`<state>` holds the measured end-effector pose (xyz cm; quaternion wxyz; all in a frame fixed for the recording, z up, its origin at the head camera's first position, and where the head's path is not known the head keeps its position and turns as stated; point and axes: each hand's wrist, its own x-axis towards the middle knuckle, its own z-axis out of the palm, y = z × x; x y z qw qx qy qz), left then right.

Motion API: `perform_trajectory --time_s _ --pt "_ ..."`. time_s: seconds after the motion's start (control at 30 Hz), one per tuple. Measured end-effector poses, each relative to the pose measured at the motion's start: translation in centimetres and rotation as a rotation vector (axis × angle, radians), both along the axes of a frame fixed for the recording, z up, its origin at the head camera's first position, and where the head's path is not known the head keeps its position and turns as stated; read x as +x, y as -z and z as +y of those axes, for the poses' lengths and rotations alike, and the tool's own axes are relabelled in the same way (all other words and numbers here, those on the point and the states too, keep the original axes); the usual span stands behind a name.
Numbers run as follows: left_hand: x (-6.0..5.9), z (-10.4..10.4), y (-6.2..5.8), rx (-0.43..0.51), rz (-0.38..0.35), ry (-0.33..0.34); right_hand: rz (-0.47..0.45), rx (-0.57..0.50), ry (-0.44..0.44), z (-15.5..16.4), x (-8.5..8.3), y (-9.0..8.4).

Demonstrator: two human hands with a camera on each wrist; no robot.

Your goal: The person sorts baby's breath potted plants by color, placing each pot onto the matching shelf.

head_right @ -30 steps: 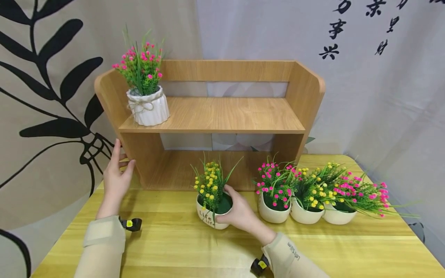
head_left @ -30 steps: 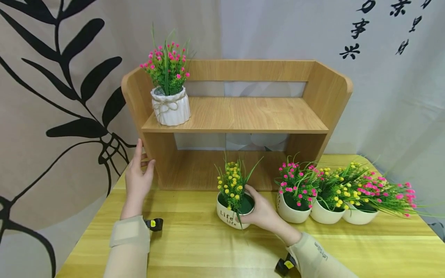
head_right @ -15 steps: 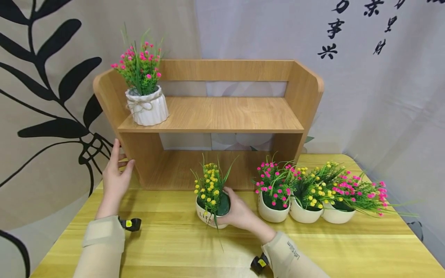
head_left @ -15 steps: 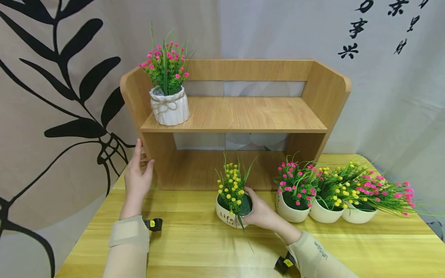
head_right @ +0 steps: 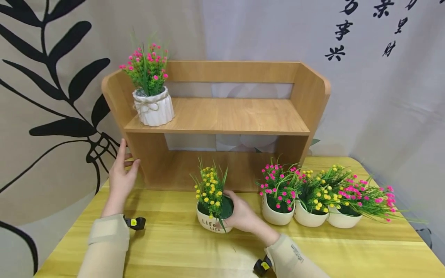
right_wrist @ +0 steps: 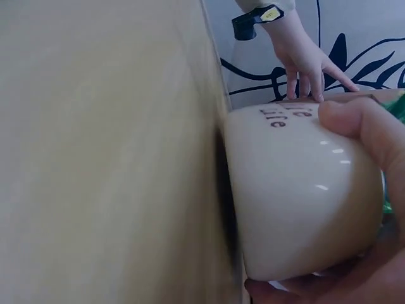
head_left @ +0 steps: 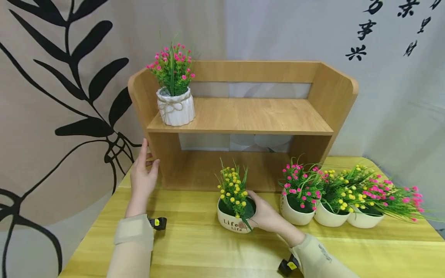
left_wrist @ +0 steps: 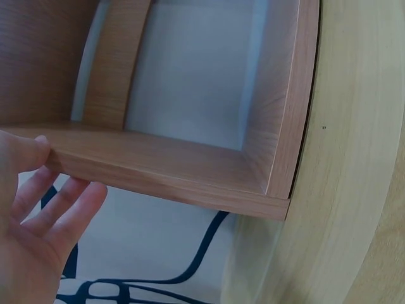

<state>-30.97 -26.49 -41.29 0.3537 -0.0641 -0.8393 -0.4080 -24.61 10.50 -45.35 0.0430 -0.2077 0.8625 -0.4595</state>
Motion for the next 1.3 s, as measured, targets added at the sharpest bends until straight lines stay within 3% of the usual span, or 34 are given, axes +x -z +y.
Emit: perform_trajectory --time_s 0.4,0.63,0.8,1.03,1.3 --pt "-0.2 0.0 0.1 -0.005 -0.004 -0.008 0.095 0.014 -0.186 -1.1 0.2 -1.8" --pt "-0.1 0.2 0.2 -0.007 0.007 0.001 0.142 0.044 -0.309 -2.0 -0.9 -3.9" --pt "-0.2 0.2 0.3 -0.005 0.005 -0.005 0.118 0.031 -0.362 -2.3 -1.5 -5.1" --pt "-0.1 0.1 0.2 -0.01 0.001 -0.012 0.127 0.033 -0.359 -3.7 -3.0 -4.5" --pt "-0.2 0.1 0.2 -0.013 0.032 0.003 0.107 -0.042 -0.382 -5.3 -5.5 -3.0"
